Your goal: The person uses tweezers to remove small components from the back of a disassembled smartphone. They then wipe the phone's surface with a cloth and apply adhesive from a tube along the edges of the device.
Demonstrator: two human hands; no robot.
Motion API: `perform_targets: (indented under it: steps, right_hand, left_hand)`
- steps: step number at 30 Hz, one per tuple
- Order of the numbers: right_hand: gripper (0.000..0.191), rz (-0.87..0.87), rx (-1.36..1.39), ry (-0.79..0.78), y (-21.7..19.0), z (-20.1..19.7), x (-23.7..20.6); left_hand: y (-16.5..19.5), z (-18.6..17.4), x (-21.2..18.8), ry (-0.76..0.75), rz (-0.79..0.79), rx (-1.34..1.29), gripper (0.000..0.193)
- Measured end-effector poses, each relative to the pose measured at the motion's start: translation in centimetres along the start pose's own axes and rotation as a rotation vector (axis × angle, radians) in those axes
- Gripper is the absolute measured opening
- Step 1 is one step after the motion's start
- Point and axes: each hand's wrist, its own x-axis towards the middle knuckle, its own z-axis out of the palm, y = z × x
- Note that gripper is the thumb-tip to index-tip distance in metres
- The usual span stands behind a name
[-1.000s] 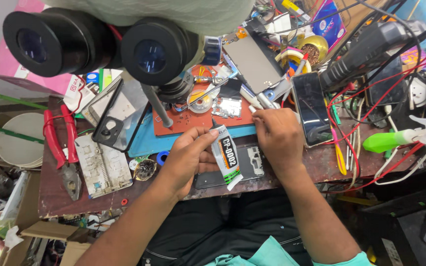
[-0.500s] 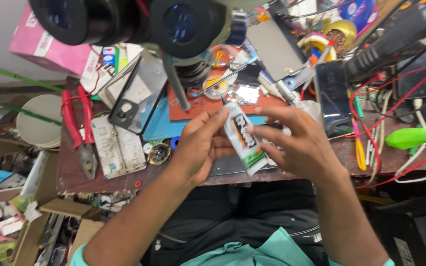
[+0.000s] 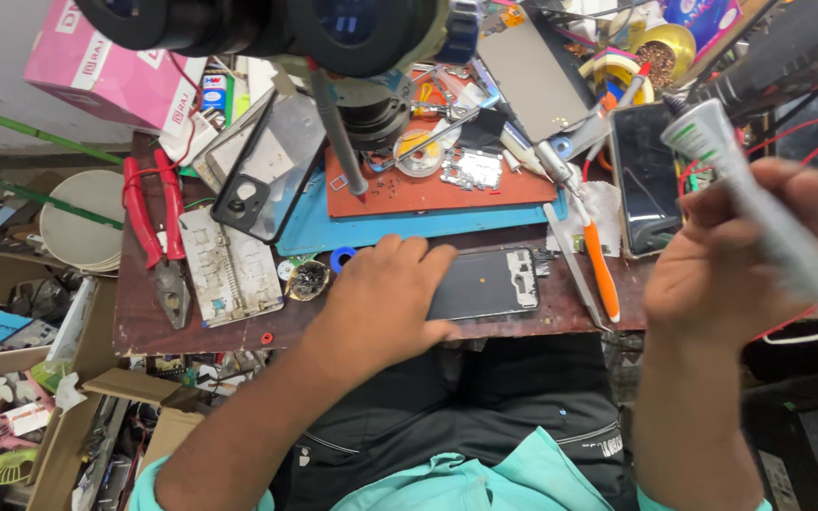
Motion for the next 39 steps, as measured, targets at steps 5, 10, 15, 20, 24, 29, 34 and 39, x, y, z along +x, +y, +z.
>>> perform_targets:
  steps: [5,10,15,20,24,29,34,39]
  right_hand:
    - [0.029,0.524,0.704,0.106,0.4,-4.6,1.2]
    - [0.044,0.711,0.918,0.06,0.2,-4.1,1.8]
    - [0.05,0.861,0.893,0.032,-1.5,-1.1,1.9]
    - [0.045,0.908,0.981,-0.004,-1.8,0.2,2.4]
    - [0.043,0.919,0.996,-0.015,-1.1,-0.2,2.0]
    - [0.039,0.929,0.954,-0.004,-0.6,-0.4,1.4]
    - [0.041,0.933,1.031,0.157,-1.9,-0.5,2.5]
    - [0.033,0.869,0.927,0.038,-3.8,-0.3,1.5]
  left_hand:
    - [0.0,1.9,-0.1,-0.154,-0.044,0.289,0.073]
    - [-0.9,1.2,0.3,-0.211,-0.018,0.208,0.071]
    - [-0.4,-2.3,0.4,-0.134,0.019,-0.073,0.081]
    - [0.6,-4.3,0.2,0.052,0.209,-0.436,0.08]
    - [1.0,-3.9,0.1,0.21,0.363,-0.51,0.078]
    - [0.7,-3.8,-0.4,0.295,0.274,-1.048,0.08]
    - [1.3,-4.2,-2.3,0.422,0.071,-1.921,0.073]
    - [2.9,-3.3,-3.0,0.314,-0.15,-1.946,0.072]
